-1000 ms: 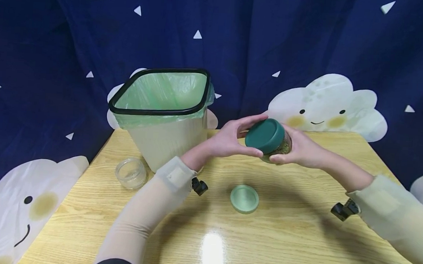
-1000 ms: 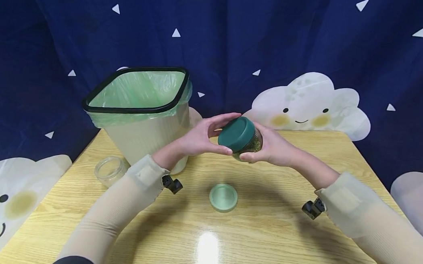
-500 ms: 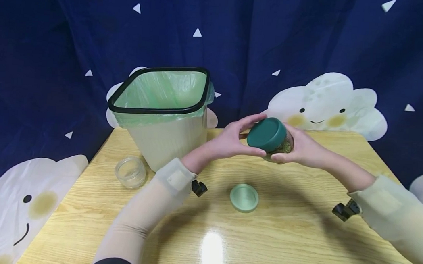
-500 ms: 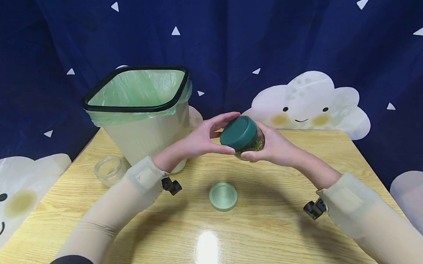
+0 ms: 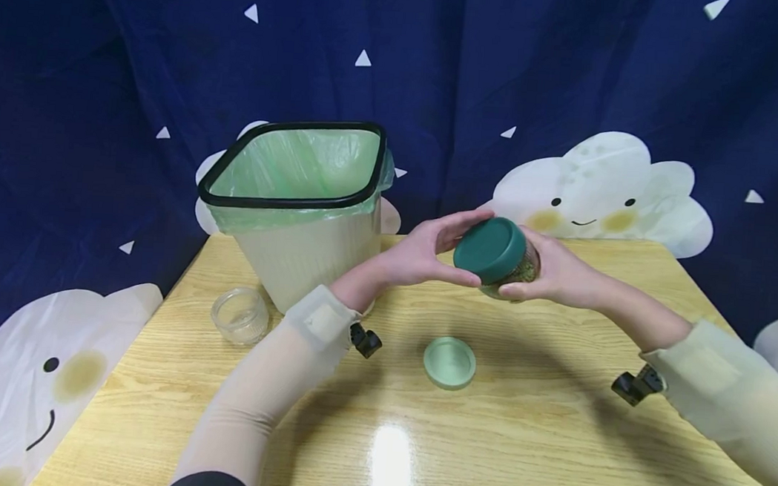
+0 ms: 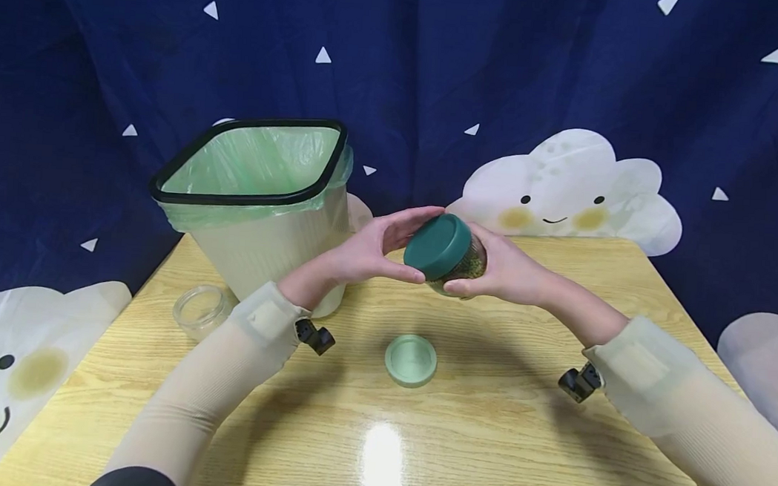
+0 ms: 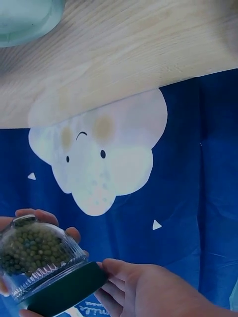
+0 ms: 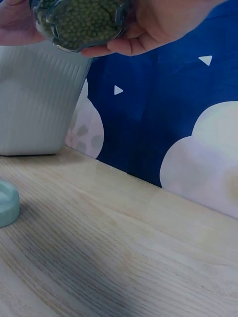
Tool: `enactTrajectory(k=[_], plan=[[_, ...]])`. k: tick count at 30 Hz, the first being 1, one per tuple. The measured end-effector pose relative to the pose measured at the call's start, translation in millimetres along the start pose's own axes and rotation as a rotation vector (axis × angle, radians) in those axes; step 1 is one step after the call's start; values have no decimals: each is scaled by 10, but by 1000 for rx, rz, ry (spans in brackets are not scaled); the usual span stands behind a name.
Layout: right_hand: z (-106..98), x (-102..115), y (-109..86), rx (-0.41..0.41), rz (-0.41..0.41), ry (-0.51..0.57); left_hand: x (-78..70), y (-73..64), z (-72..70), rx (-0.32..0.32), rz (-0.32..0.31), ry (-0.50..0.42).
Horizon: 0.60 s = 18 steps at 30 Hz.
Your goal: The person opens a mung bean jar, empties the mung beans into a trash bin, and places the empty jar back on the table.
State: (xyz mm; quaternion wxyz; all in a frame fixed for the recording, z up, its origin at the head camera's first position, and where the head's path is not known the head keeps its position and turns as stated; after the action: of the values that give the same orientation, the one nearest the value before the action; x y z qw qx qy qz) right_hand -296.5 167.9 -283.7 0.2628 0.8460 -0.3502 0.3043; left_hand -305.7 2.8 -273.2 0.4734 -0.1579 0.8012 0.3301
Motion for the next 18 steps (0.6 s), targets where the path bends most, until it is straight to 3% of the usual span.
enactTrajectory(k=[8, 18], plan=[[-1, 25, 20, 2, -22, 24, 6, -14, -31, -59, -51, 33], [-22, -3, 11, -7, 19, 5, 33, -21, -32, -157, -106, 79]])
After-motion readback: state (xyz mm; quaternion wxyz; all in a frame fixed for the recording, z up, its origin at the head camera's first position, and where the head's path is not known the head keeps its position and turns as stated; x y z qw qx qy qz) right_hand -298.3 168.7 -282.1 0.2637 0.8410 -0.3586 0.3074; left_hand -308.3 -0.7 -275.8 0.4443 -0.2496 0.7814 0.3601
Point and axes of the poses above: each hand's wrist, its own y-axis towards the middle knuckle, its own z-axis out of the palm, x = y × z, the point moved 6 cm from there along y, towards the middle knuckle
